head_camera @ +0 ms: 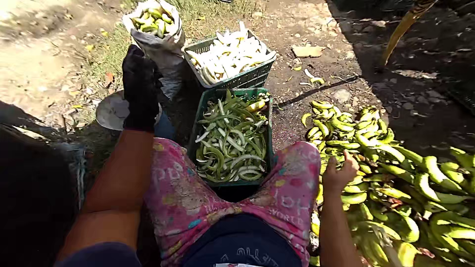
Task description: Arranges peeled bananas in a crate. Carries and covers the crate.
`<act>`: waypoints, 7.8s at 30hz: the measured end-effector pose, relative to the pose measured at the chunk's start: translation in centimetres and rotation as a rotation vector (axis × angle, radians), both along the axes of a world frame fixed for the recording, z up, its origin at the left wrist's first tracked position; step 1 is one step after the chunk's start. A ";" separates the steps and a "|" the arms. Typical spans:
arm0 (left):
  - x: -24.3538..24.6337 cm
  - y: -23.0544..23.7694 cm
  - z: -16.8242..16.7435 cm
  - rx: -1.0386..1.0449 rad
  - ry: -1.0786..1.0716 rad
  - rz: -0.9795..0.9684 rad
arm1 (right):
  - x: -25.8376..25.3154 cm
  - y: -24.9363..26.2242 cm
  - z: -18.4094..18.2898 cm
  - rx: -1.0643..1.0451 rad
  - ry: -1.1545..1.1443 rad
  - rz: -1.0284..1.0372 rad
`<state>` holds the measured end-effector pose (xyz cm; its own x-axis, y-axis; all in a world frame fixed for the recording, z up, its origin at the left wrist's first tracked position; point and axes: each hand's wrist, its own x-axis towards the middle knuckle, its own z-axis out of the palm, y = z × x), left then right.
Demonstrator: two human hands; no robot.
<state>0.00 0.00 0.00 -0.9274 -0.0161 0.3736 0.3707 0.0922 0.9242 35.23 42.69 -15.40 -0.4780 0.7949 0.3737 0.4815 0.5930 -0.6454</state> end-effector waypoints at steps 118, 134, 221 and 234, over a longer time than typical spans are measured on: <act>-51.7 33.6 -9.8 -0.614 -1.074 0.012 | -58.1 14.0 13.7 -0.359 -1.570 0.348; -49.9 36.4 -9.2 -1.093 -0.924 -0.136 | -57.3 14.4 13.2 -0.326 -1.515 0.365; -43.5 32.2 -16.3 -1.246 -0.582 -0.050 | -58.8 13.5 12.3 -0.274 -1.712 0.348; -50.7 34.2 -11.7 -1.241 -0.603 0.080 | -58.6 14.8 12.6 -0.286 -1.633 0.334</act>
<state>-50.74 34.20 -11.70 -0.9615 -0.0315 -0.2730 -0.0988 0.9667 0.2361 -23.36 57.47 -2.83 -0.3405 0.5369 -0.7719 0.5926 0.7599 0.2672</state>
